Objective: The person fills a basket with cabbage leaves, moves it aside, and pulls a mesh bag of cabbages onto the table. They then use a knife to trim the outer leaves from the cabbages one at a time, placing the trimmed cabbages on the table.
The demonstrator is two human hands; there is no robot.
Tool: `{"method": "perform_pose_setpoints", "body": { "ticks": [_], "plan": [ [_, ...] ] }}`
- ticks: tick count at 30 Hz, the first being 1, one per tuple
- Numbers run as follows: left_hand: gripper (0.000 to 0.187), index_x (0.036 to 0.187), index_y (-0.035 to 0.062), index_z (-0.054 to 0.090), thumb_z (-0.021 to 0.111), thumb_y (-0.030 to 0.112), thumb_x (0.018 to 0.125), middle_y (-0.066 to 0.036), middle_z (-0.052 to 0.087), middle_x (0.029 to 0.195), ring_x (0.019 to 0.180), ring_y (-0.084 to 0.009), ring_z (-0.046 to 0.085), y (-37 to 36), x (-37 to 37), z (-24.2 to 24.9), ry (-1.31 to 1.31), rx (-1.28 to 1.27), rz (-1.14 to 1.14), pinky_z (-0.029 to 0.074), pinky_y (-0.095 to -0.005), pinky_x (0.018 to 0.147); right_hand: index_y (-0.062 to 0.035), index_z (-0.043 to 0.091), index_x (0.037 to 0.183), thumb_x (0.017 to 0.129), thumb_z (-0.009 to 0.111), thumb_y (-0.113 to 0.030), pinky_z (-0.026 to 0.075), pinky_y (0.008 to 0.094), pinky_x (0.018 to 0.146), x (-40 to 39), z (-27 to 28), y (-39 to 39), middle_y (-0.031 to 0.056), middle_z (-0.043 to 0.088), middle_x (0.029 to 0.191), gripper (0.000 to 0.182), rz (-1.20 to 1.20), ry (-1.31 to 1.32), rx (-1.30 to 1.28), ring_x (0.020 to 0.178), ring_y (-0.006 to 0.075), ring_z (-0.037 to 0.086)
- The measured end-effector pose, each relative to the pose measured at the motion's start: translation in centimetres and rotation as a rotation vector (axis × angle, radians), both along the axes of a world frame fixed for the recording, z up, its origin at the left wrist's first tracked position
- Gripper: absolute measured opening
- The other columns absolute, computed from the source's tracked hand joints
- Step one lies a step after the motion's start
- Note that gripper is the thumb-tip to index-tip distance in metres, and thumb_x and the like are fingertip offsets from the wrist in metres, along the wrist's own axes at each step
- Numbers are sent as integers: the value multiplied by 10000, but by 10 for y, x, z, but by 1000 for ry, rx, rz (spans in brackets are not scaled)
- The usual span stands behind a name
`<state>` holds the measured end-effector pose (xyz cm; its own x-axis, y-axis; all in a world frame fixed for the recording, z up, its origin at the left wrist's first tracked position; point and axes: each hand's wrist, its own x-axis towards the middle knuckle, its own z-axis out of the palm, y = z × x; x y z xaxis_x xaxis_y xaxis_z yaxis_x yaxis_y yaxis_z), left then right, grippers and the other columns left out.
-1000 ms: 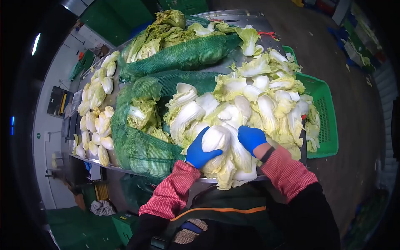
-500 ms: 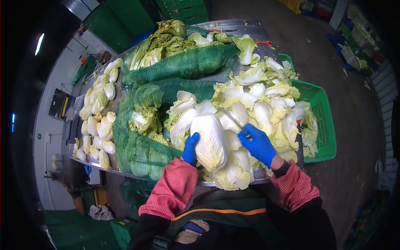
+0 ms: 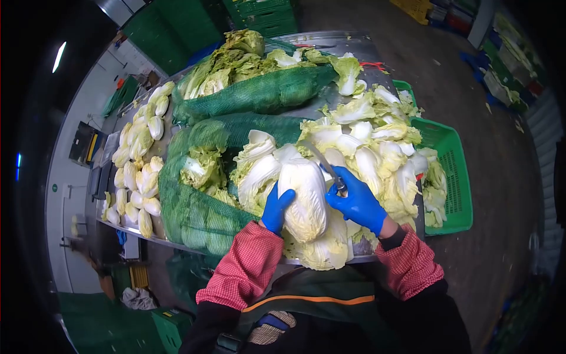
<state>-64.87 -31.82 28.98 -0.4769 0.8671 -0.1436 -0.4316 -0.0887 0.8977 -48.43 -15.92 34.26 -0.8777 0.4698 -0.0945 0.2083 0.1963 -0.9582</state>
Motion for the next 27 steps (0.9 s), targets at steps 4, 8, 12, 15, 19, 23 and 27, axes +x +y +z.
{"method": "perform_pose_setpoints", "body": {
  "ticks": [4, 8, 12, 15, 19, 23, 27],
  "plan": [
    [756, 1368, -30, 367, 704, 332, 796, -158, 524, 1278, 1148, -260, 535, 2, -3, -15, 229, -19, -39, 416, -382, 989, -194, 354, 1430, 773, 704, -270, 500, 345, 702, -2, 17, 2, 128, 653, 1007, 749, 85, 68, 197, 734, 212, 597],
    [736, 1366, -23, 378, 679, 356, 813, -163, 523, 1280, 1164, -272, 525, 3, 3, -14, 92, -51, 21, 420, -398, 990, -159, 341, 1435, 767, 708, -265, 505, 353, 751, -3, 13, 2, 163, 639, 1060, 769, 68, -119, 188, 829, 259, 634],
    [743, 1398, 45, 369, 542, 531, 864, -167, 487, 1339, 1213, -312, 493, 0, 1, -2, -420, -46, 110, 409, -437, 1015, -140, 296, 1453, 754, 718, -293, 497, 403, 813, 20, -15, 7, 183, 585, 1202, 830, -22, -25, 102, 939, 334, 625],
    [778, 1429, 118, 347, 377, 670, 883, -155, 470, 1366, 1222, -341, 478, 5, -1, 17, -741, 202, 36, 399, -448, 1024, -136, 311, 1452, 764, 735, -323, 506, 372, 767, 28, -12, 22, 164, 607, 1137, 829, -211, -124, 474, 840, 280, 616],
    [764, 1433, 103, 339, 311, 661, 912, -169, 446, 1389, 1223, -324, 474, 32, 10, 15, -688, 328, -59, 396, -435, 1023, -120, 360, 1427, 806, 715, -391, 493, 284, 580, 2, 20, 12, 66, 604, 865, 765, -9, 42, -141, 629, 108, 555],
    [615, 1349, -13, 410, 446, 454, 950, -158, 551, 1248, 1076, -276, 577, 34, 17, 37, -242, -93, 11, 437, -384, 974, -104, 378, 1408, 804, 722, -386, 469, 252, 462, 2, 9, 20, 33, 566, 812, 750, -7, 65, -367, 568, 102, 542],
    [609, 1314, -33, 417, 685, 229, 833, -152, 551, 1220, 1109, -243, 553, 21, 27, 16, 107, -159, 99, 436, -366, 969, -104, 360, 1416, 797, 722, -342, 498, 265, 494, 7, -5, 6, 79, 586, 843, 756, 15, 4, -210, 615, 128, 592]
  ]
}}
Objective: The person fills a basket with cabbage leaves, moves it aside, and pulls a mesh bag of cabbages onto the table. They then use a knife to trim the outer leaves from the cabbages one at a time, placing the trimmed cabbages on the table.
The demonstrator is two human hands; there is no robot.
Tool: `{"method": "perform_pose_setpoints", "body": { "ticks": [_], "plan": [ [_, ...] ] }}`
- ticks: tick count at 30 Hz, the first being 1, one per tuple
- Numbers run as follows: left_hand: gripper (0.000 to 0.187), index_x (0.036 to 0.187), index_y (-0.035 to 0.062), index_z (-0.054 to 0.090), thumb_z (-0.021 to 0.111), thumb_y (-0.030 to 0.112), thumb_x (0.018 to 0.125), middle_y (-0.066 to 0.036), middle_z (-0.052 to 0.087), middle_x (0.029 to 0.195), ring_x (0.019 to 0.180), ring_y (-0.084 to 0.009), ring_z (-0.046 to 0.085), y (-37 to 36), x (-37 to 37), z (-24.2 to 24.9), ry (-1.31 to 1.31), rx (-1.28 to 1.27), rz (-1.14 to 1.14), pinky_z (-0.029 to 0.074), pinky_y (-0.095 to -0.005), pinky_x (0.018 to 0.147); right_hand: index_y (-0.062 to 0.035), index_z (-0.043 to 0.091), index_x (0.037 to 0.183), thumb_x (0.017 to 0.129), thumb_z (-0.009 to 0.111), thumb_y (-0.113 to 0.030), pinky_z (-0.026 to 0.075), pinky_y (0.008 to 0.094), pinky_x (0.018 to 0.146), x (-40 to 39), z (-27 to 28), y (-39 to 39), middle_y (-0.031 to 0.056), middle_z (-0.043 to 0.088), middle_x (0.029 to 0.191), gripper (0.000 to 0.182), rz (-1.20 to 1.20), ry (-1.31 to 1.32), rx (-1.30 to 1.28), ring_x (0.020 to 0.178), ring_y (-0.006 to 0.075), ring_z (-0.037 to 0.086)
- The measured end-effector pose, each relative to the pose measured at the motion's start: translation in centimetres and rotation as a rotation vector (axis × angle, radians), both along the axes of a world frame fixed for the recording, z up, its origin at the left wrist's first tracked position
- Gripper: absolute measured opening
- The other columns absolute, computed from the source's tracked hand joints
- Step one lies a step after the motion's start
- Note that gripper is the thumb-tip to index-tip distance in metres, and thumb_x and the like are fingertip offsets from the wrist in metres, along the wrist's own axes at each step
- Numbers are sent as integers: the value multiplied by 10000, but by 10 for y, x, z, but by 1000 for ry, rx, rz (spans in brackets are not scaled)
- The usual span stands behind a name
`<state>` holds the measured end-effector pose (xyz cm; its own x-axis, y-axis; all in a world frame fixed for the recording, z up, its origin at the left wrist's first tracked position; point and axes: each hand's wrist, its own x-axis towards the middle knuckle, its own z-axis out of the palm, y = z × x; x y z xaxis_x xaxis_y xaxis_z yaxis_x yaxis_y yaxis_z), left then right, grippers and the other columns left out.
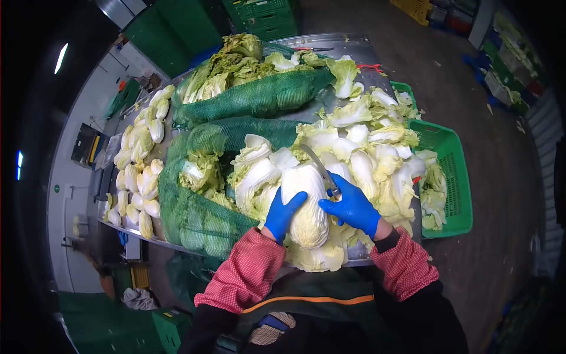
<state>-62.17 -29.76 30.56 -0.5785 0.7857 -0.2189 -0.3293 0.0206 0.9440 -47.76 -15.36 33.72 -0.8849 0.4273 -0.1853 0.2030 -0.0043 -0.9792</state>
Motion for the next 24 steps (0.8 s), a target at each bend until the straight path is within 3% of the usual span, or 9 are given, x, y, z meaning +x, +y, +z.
{"method": "perform_pose_setpoints", "body": {
  "ticks": [2, 5, 11, 14, 20, 24],
  "plan": [
    [710, 1336, -35, 377, 735, 233, 784, -157, 522, 1257, 1150, -251, 526, -2, -1, -7, 63, 11, -5, 424, -376, 985, -125, 329, 1433, 789, 711, -276, 514, 281, 508, -2, -10, 0, 123, 604, 845, 764, 6, 65, 123, 611, 158, 621],
    [779, 1348, -30, 361, 771, 238, 742, -168, 510, 1269, 1165, -264, 516, -1, -1, -3, 135, 31, -13, 411, -384, 1001, -134, 290, 1450, 778, 714, -269, 512, 295, 502, 3, 1, 2, 132, 612, 790, 806, 52, 27, -14, 556, 179, 614],
    [926, 1384, -23, 313, 830, 262, 671, -186, 456, 1323, 1219, -277, 471, -4, -1, -9, 352, -30, -23, 378, -387, 1034, -145, 255, 1464, 758, 695, -208, 500, 315, 489, 4, 6, 4, 120, 589, 697, 834, 71, 3, 149, 498, 183, 591],
    [964, 1394, -22, 298, 843, 273, 655, -186, 438, 1341, 1233, -275, 458, -4, 0, -10, 429, -35, -26, 369, -383, 1043, -99, 248, 1464, 764, 659, -152, 510, 275, 454, 5, 19, -1, 117, 633, 834, 813, 49, -78, 47, 558, 131, 585],
    [936, 1395, -19, 296, 832, 258, 680, -177, 452, 1335, 1224, -263, 471, 1, 1, -13, 281, -23, -65, 377, -375, 1036, -130, 329, 1436, 761, 578, -119, 507, 319, 477, 5, 15, -6, 111, 582, 687, 719, -86, -57, 13, 480, 179, 585],
    [840, 1385, -21, 329, 784, 266, 740, -159, 486, 1313, 1203, -249, 491, 0, 4, -7, 213, -17, -120, 383, -370, 1031, -113, 386, 1396, 760, 564, -90, 507, 301, 444, 7, 0, 0, 93, 594, 740, 661, -110, -107, -16, 519, 157, 590]
  ]
}}
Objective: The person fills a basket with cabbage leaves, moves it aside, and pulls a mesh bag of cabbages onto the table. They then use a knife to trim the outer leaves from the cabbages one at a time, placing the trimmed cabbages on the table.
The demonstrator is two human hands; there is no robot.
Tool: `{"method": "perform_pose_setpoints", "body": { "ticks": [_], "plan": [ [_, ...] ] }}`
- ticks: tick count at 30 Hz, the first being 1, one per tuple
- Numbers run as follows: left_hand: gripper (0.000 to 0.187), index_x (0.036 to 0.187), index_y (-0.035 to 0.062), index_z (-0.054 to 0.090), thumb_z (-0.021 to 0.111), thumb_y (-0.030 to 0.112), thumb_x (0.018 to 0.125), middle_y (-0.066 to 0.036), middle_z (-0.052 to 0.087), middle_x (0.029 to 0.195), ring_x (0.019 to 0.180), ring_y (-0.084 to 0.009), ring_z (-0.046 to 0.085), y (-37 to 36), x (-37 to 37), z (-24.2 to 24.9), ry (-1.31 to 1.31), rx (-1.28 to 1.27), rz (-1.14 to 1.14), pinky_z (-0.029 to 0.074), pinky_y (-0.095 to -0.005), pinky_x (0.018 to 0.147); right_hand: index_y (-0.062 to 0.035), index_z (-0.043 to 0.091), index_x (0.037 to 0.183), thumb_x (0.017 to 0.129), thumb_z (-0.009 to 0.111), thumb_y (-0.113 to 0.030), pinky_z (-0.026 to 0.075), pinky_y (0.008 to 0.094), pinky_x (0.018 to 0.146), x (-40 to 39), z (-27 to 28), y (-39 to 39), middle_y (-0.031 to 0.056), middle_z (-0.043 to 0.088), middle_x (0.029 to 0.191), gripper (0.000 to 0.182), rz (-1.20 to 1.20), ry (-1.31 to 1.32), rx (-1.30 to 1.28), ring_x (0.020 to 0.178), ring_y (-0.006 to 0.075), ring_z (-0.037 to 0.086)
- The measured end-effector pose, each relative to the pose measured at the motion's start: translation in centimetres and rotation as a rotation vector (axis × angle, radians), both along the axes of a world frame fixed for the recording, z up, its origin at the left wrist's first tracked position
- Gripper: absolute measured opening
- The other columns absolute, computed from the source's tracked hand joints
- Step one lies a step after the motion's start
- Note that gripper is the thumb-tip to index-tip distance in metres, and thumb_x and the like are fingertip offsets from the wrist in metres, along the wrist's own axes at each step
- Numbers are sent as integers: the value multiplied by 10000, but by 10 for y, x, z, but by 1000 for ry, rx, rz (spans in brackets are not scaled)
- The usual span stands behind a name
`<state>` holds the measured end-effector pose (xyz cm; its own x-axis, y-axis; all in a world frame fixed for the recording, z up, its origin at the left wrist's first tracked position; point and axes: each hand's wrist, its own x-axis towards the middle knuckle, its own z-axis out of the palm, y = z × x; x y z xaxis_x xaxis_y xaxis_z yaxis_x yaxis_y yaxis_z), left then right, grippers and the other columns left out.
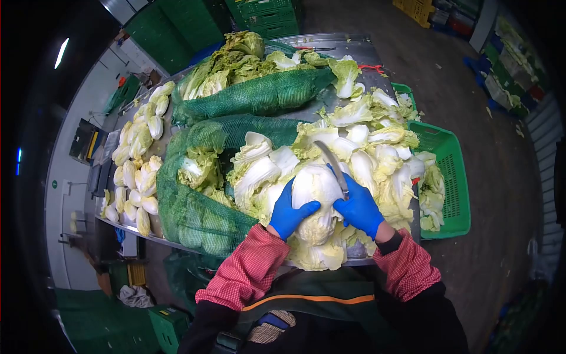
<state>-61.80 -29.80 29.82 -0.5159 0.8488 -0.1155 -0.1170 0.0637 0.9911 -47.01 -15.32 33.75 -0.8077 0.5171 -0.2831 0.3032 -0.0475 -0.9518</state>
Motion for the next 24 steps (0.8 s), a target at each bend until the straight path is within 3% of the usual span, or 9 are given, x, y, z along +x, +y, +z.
{"method": "perform_pose_setpoints", "body": {
  "ticks": [2, 7, 9, 12, 15, 17, 18, 21, 24],
  "plan": [
    [784, 1380, -23, 349, 749, 278, 776, -150, 502, 1302, 1195, -244, 497, -7, -7, 1, -54, -1, -51, 385, -368, 1029, -86, 427, 1355, 758, 556, -66, 506, 292, 429, 5, -14, 12, 70, 589, 774, 611, -55, 54, -115, 533, 147, 583],
    [767, 1404, 72, 369, 527, 583, 855, -186, 485, 1337, 1200, -338, 492, -16, -9, -6, -842, 90, 131, 369, -472, 1041, -46, 468, 1279, 769, 514, -9, 479, 259, 386, 33, -25, 38, 25, 541, 802, 513, -70, 135, -246, 522, 121, 540],
    [778, 1406, 95, 372, 459, 641, 859, -184, 483, 1338, 1200, -357, 487, -4, -9, 8, -972, 236, 162, 377, -500, 1027, -104, 410, 1381, 797, 547, -53, 500, 299, 453, 33, -22, 43, 50, 563, 821, 602, -146, -54, -22, 550, 144, 557],
    [799, 1411, 123, 367, 386, 696, 855, -180, 492, 1320, 1182, -360, 495, 10, -11, 28, -1099, 427, 60, 398, -528, 993, -175, 349, 1441, 819, 648, -189, 514, 338, 585, 23, -22, 37, 80, 587, 859, 691, -123, -195, 911, 636, 183, 585],
    [800, 1421, 121, 345, 364, 694, 863, -179, 491, 1315, 1155, -362, 511, 21, -19, 44, -1051, 451, 13, 404, -527, 985, -197, 391, 1423, 778, 726, -351, 501, 354, 705, 5, 21, 13, 96, 597, 905, 743, -164, 120, 710, 749, 218, 601],
    [793, 1425, 93, 333, 360, 669, 881, -187, 479, 1329, 1164, -364, 507, 34, -15, 30, -805, 551, 254, 402, -511, 998, -182, 458, 1378, 738, 755, -409, 502, 342, 713, -5, 43, 0, 91, 595, 914, 741, -63, 246, 519, 794, 219, 604],
    [752, 1436, 92, 318, 366, 624, 907, -168, 434, 1391, 1238, -334, 465, 26, -23, 30, -935, 522, -68, 366, -481, 1049, -156, 503, 1336, 732, 758, -410, 502, 344, 721, -8, 58, -5, 86, 587, 912, 703, 18, 255, 594, 803, 232, 608],
    [696, 1420, 83, 347, 423, 562, 921, -159, 438, 1393, 1238, -337, 465, 31, -19, 34, -864, 416, 138, 369, -488, 1047, -75, 612, 1102, 731, 781, -308, 480, 310, 683, -7, 45, -17, 65, 585, 919, 470, 63, 247, 756, 743, 196, 583],
    [671, 1407, 120, 376, 405, 581, 921, -154, 473, 1353, 1213, -330, 486, 24, -34, 6, -882, 491, 177, 379, -496, 1038, -74, 596, 1062, 769, 742, -349, 487, 329, 703, 15, 36, -16, 75, 583, 871, 427, 454, 161, 253, 775, 202, 610]
  ]
}}
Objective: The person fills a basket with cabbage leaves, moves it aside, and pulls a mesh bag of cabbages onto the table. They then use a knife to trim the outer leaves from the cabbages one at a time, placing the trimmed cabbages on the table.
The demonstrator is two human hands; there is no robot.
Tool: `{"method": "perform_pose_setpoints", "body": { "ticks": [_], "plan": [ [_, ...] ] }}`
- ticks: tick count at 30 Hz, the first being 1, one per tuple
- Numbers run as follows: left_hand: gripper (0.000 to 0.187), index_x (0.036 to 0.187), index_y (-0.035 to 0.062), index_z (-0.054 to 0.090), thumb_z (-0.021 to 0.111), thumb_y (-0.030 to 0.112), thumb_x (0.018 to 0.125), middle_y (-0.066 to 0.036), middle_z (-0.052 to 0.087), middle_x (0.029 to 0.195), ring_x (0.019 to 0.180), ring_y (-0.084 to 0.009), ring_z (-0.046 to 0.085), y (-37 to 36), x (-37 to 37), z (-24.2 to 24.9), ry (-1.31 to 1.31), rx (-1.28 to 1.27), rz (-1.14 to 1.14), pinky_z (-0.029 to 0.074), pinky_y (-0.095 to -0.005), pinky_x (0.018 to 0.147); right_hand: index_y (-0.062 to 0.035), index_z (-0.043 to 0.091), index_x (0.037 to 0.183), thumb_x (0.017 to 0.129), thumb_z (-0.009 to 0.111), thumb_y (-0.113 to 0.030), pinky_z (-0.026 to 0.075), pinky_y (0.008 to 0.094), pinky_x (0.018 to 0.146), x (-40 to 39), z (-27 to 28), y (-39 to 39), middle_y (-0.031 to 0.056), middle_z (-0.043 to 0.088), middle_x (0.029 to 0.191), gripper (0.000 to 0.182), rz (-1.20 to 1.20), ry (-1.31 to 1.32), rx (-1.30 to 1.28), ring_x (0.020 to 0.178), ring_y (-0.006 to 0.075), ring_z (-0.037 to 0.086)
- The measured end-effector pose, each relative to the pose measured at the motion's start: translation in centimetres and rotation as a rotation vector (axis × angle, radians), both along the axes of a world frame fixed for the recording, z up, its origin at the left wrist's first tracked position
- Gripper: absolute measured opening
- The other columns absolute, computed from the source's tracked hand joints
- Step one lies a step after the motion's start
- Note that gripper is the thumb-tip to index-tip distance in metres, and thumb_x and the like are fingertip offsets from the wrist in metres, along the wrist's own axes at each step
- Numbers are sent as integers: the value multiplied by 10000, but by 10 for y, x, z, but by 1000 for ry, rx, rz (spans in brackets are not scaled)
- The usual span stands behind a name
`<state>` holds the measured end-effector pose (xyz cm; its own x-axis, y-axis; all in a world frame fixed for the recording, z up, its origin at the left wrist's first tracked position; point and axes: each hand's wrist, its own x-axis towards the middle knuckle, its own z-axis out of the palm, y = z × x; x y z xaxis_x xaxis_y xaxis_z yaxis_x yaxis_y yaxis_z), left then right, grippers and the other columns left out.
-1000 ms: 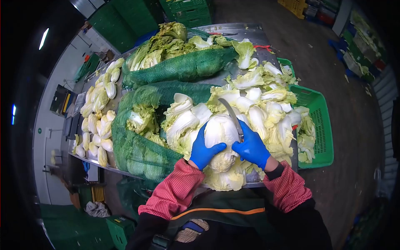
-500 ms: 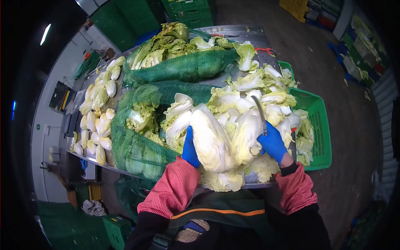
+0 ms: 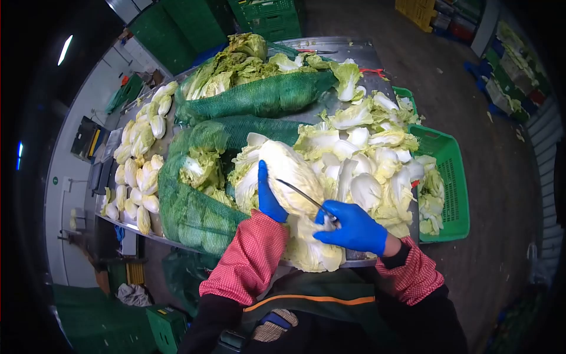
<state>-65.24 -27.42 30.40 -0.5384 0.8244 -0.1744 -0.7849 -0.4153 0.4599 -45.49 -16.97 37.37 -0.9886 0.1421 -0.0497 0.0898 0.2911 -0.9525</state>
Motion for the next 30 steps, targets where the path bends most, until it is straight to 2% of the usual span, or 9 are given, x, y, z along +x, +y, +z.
{"method": "perform_pose_setpoints", "body": {
  "ticks": [3, 4, 5, 7, 10, 11, 12, 16, 30],
  "plan": [
    [676, 1369, 97, 410, 366, 602, 921, -150, 520, 1291, 1179, -328, 504, -5, -3, 0, -56, 127, -53, 404, -496, 1009, -71, 604, 1115, 763, 755, -366, 483, 316, 685, 5, -18, 15, 78, 588, 832, 483, -350, 61, -451, 752, 163, 589],
    [682, 1369, 96, 410, 363, 607, 920, -151, 525, 1283, 1176, -324, 508, -6, -3, -3, -25, 159, -95, 414, -494, 997, -81, 596, 1184, 764, 756, -382, 489, 293, 692, 1, -24, 31, 74, 617, 873, 541, -488, 26, 54, 743, 146, 577],
    [688, 1369, 94, 411, 360, 611, 918, -151, 529, 1276, 1173, -321, 511, -4, -3, -4, 7, 193, -140, 424, -492, 985, -94, 583, 1220, 769, 751, -384, 498, 294, 726, -4, -26, 39, 48, 611, 864, 561, -535, 0, 162, 754, 136, 572],
    [685, 1389, 105, 386, 349, 609, 926, -146, 524, 1280, 1148, -306, 523, 5, 13, 9, 6, 4, -91, 439, -470, 959, -84, 569, 1234, 808, 713, -395, 506, 263, 638, -24, -39, 37, 18, 607, 852, 546, -515, 213, 220, 718, 113, 568],
    [656, 1431, 134, 345, 357, 575, 945, -128, 492, 1338, 1180, -290, 504, 12, 21, -18, 20, -159, -120, 402, -433, 1017, -64, 508, 1307, 885, 619, -429, 436, 222, 414, -37, -30, 30, 30, 614, 882, 570, -351, -118, -524, 568, 75, 553],
    [635, 1431, 131, 350, 379, 546, 951, -120, 484, 1351, 1208, -283, 490, 12, 34, 33, -163, 56, -223, 386, -428, 1036, -66, 509, 1306, 882, 625, -424, 441, 227, 416, -38, -43, 31, 31, 608, 865, 567, -374, -37, -554, 562, 73, 550],
    [627, 1424, 108, 354, 419, 512, 949, -124, 490, 1344, 1203, -281, 498, 9, 25, 27, -116, -37, -269, 394, -420, 1031, -67, 510, 1306, 880, 631, -419, 446, 231, 418, -38, -48, 29, 32, 601, 849, 565, -394, 42, -586, 556, 72, 547],
    [625, 1390, 21, 369, 520, 422, 935, -151, 515, 1309, 1161, -276, 537, -9, 24, 12, 185, -377, -247, 431, -393, 1000, -68, 506, 1311, 845, 684, -383, 472, 222, 429, -24, -30, 27, 32, 594, 823, 591, -377, -117, -457, 582, 71, 553],
    [619, 1343, -20, 418, 538, 410, 915, -172, 565, 1242, 1092, -282, 584, -31, 32, -3, -36, -387, -218, 454, -395, 973, -37, 454, 1329, 808, 668, -188, 481, 224, 541, -22, -69, 30, 14, 565, 812, 583, -379, 2, -228, 645, 75, 555]
  ]
}}
